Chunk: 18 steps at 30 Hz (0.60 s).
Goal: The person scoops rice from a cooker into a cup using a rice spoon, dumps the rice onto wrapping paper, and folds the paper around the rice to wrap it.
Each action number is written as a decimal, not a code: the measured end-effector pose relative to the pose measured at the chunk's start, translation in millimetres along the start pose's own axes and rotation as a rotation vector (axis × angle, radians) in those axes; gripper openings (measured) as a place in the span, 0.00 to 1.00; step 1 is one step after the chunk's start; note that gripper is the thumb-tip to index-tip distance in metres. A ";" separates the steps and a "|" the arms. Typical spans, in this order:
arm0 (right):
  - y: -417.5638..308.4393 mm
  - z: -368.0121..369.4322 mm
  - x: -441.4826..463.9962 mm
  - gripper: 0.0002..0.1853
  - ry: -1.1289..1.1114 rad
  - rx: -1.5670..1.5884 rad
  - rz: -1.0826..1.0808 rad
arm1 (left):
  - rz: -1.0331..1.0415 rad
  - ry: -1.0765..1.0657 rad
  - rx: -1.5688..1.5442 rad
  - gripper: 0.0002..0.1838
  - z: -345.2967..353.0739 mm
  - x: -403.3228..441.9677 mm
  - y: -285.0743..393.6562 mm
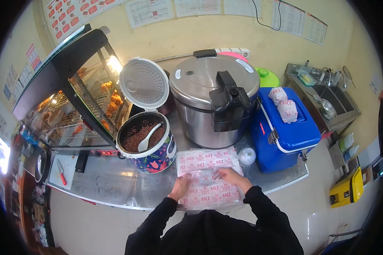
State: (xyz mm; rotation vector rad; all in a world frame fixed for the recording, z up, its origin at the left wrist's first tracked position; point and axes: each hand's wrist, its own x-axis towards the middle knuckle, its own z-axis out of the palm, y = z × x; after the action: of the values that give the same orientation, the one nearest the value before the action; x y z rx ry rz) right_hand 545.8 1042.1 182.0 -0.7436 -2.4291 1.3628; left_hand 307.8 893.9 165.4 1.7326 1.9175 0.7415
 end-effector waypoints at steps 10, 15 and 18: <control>-20.1 11.6 34.5 0.22 0.014 -0.825 0.159 | 0.367 0.125 0.516 0.19 -12.7 42.1 24.2; -3.9 24.6 0.5 0.18 0.119 -0.788 -0.129 | 0.173 0.105 0.145 0.13 21.9 6.6 8.7; -0.7 47.8 -14.3 0.23 0.196 -1.045 -0.167 | 0.204 0.107 0.344 0.18 33.7 -9.1 16.7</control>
State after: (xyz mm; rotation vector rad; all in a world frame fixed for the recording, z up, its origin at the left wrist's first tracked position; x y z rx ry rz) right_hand 535.8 999.7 157.8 -0.7728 -2.8374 -0.1394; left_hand 343.2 889.1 150.7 2.1614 2.0555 0.6120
